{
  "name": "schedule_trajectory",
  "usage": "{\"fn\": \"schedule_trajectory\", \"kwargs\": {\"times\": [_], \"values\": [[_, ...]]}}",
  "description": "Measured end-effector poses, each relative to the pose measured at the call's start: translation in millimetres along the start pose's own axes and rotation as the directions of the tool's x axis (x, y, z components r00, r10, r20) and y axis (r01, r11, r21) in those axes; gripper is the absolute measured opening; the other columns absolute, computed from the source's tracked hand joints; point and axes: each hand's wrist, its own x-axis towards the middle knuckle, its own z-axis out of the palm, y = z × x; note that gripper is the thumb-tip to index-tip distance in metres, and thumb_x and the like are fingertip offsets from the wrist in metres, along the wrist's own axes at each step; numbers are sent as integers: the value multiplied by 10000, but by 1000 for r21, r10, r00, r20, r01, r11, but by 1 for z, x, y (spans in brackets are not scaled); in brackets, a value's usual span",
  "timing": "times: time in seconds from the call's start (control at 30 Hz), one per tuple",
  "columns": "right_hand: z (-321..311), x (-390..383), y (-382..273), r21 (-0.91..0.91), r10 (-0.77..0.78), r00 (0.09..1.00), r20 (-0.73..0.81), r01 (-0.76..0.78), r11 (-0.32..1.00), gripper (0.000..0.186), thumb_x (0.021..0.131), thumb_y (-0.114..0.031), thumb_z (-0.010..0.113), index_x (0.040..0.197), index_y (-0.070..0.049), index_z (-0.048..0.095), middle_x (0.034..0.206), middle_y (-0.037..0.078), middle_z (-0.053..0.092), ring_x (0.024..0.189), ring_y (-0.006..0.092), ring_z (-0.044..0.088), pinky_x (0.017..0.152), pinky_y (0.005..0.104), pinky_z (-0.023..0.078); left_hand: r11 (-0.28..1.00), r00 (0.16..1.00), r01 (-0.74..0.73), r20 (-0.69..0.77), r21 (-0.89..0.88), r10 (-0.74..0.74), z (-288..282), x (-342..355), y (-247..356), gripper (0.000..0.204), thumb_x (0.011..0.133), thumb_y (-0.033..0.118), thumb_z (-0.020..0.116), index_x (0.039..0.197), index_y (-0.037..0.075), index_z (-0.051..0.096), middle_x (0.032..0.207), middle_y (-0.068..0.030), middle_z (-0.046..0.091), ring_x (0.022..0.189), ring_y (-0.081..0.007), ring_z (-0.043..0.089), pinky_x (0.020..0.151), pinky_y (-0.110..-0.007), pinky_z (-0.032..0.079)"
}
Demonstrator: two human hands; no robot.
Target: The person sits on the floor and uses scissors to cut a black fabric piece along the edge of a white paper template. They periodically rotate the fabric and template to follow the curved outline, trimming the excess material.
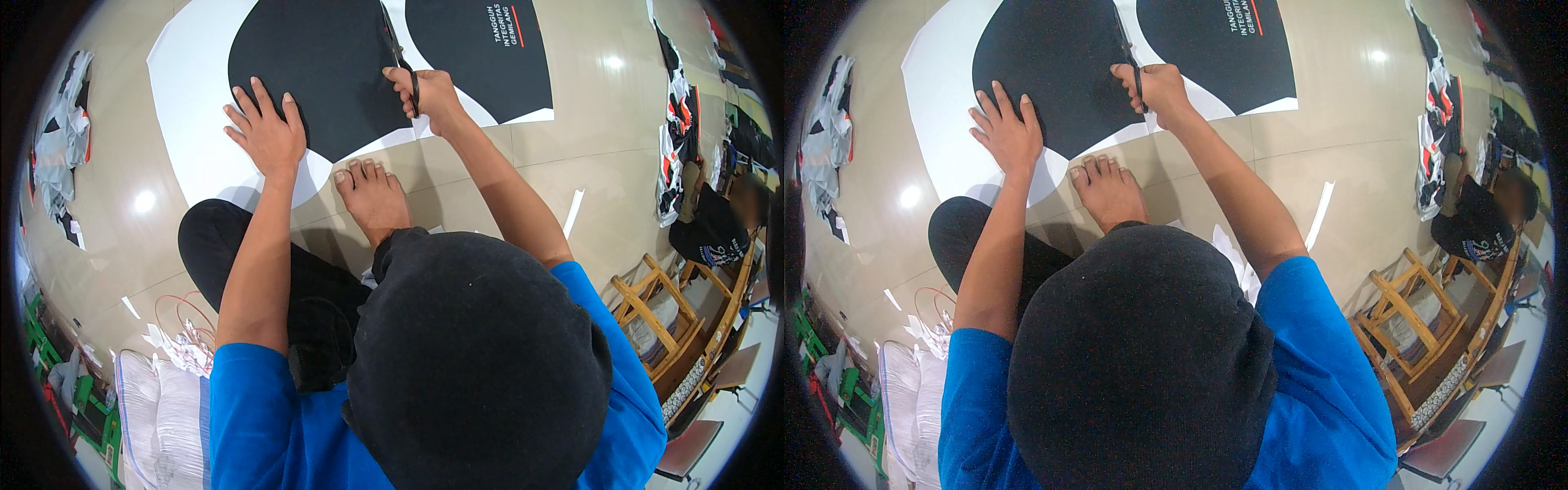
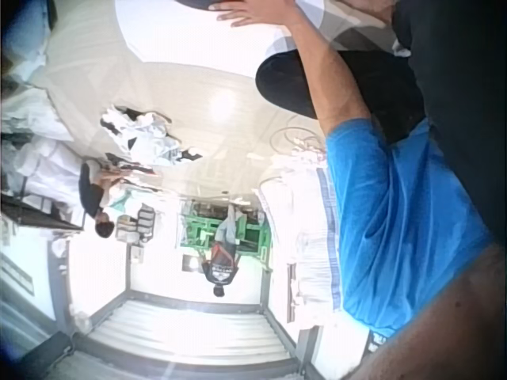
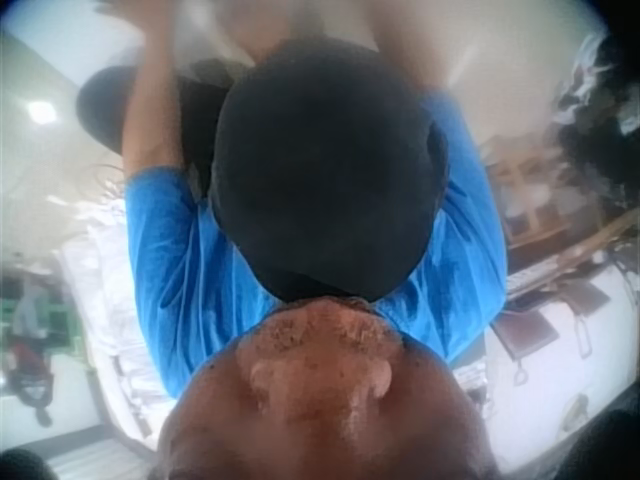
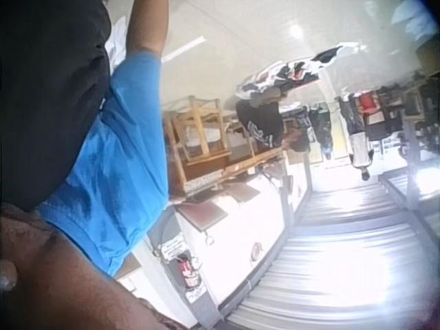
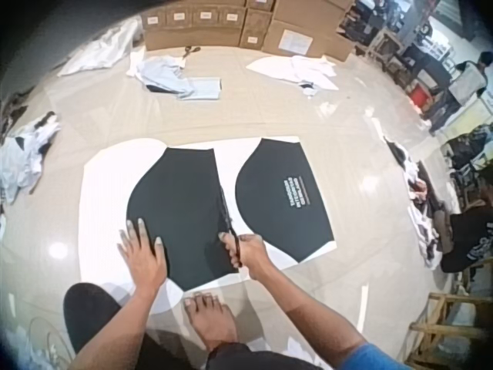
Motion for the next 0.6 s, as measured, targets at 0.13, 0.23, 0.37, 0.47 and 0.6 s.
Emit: {"fn": "schedule_trajectory", "kwargs": {"times": [0.13, 0.23, 0.37, 0.47, 0.6], "values": [[2, 6, -7, -4, 5, 1000, -6, -5, 1000, 449, 847, -428, 923, 819, -45, 689, 676, 19, 617, 557, 118, 589, 511, 276, 465, 1000, 1000, 0, 7, 5, 0, 0, 0, 0, 737, 1130, 535, 430, 1756, 156, 336, 1803, -241, 276, 1664, -548, 163, 1330, -698, 97], [2, 10, -11, -17, 12, 1000, -10, -13, 1000, 441, 849, -419, 920, 818, -44, 690, 679, 19, 619, 557, 118, 590, 515, 276, 473, 1000, 1000, 1, 8, 1, -1, -1, 0, 1, 738, 1131, 535, 430, 1757, 157, 334, 1803, -241, 276, 1663, -548, 164, 1330, -699, 99], [4, 14, -10, -12, 9, 1000, -7, -9, 1000, 421, 851, -396, 920, 815, -45, 693, 681, 19, 621, 551, 115, 583, 510, 275, 473, 1000, 1000, -3, -5, 7, 3, 1, 0, -1, 737, 1130, 532, 434, 1757, 157, 335, 1802, -243, 277, 1661, -550, 167, 1330, -697, 100], [4, 17, -9, -5, 10, 1000, -12, -10, 1000, 405, 856, -375, 919, 813, -42, 693, 683, 19, 622, 543, 112, 577, 502, 273, 465, 1000, 1000, -3, -1, 14, 3, 1, 0, -1, 736, 1130, 532, 433, 1756, 158, 338, 1802, -243, 279, 1662, -548, 167, 1331, -696, 99], [3, 19, -7, -10, 1, 1000, 0, -1, 1000, 402, 853, -362, 911, 832, -14, 710, 709, 43, 641, 591, 128, 604, 512, 289, 468, 1000, 1000, -7, -6, -5, 7, 0, 0, -1, 735, 1134, 538, 422, 1756, 157, 335, 1803, -243, 273, 1661, -549, 165, 1328, -707, 98]]}}
